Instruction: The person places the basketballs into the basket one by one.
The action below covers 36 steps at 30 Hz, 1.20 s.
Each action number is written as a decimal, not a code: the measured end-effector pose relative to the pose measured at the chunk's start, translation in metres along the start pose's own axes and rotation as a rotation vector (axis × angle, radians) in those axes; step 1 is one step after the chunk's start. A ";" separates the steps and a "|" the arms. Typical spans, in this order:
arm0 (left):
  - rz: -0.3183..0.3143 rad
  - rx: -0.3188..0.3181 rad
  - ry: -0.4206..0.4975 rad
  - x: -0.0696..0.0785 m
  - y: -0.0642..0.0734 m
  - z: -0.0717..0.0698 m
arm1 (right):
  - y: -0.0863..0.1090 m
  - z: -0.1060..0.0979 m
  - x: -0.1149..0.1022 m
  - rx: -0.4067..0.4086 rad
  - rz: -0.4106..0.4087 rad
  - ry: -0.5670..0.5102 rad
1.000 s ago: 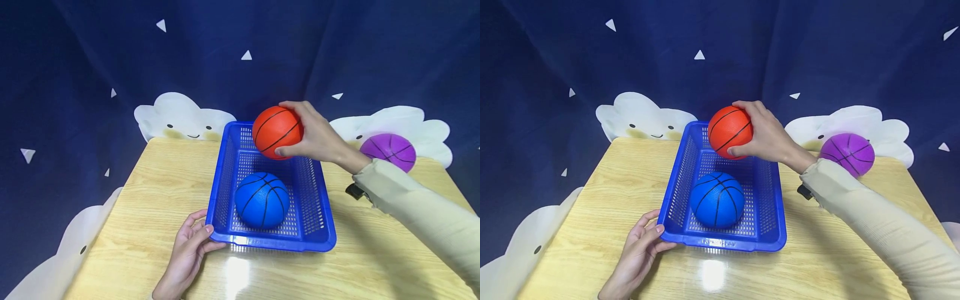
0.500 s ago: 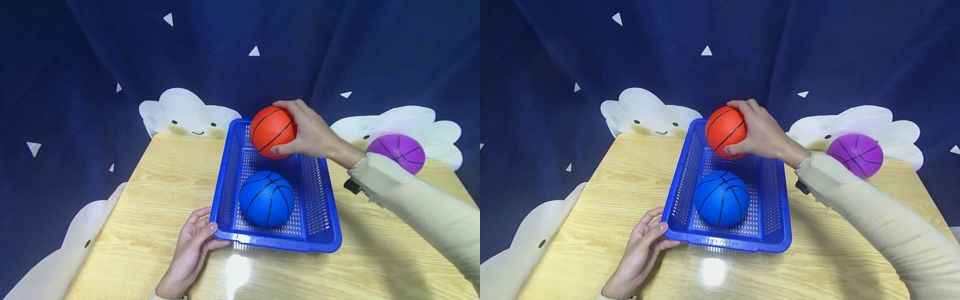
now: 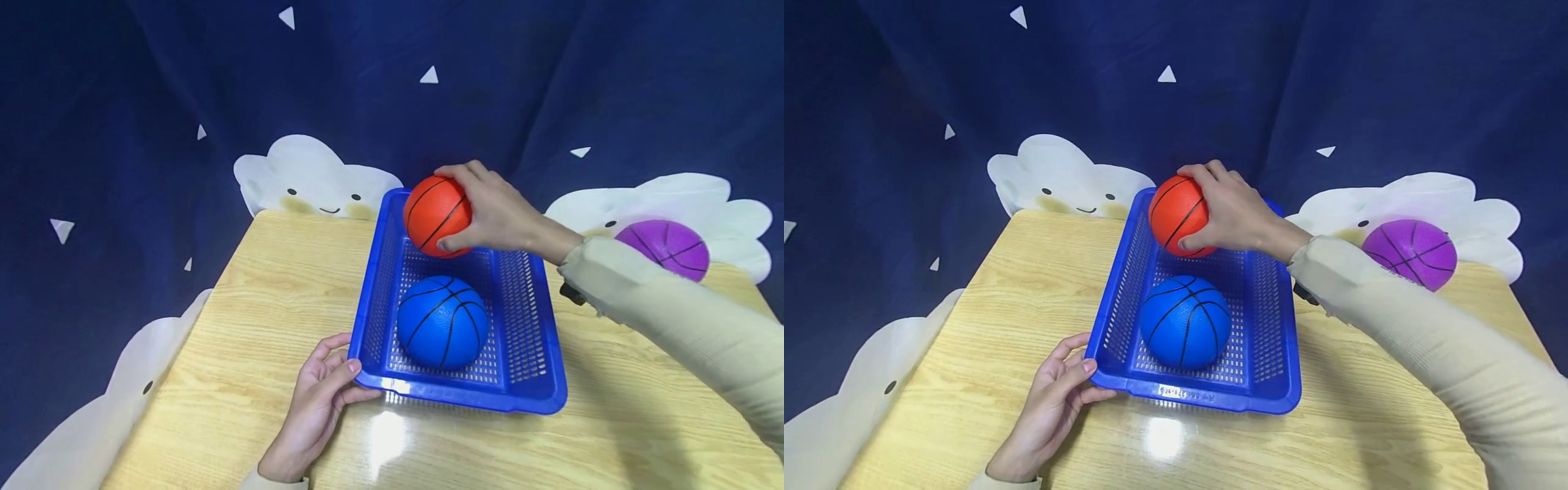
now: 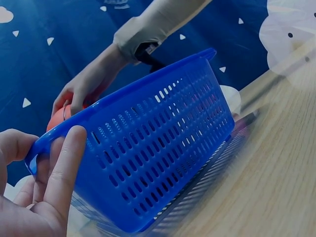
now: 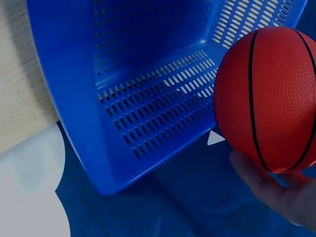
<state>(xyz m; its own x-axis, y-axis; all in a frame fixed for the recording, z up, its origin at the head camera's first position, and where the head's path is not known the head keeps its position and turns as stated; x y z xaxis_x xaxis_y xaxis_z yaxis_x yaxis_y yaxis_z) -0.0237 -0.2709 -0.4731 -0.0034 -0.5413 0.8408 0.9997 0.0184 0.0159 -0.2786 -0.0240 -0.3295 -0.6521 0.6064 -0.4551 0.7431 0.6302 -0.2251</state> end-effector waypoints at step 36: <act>0.014 -0.024 0.037 -0.008 0.007 0.022 | -0.010 0.030 0.009 -0.227 0.077 0.130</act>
<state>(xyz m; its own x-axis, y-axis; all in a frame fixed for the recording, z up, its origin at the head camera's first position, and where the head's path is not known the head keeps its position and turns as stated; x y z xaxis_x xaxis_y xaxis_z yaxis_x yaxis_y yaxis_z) -0.0168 -0.2481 -0.4682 0.0106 -0.5721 0.8201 0.9999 0.0057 -0.0090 -0.2871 -0.0393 -0.3571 -0.6195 0.7050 -0.3452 0.7483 0.6632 0.0114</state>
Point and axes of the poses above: each hand's wrist, its own y-axis away from the middle knuckle, its own z-axis out of the palm, x = y × z, the point moved 1 cm from there along -y, towards the middle knuckle, and after that the axes turned 3 degrees about x, right-handed, at the moved point
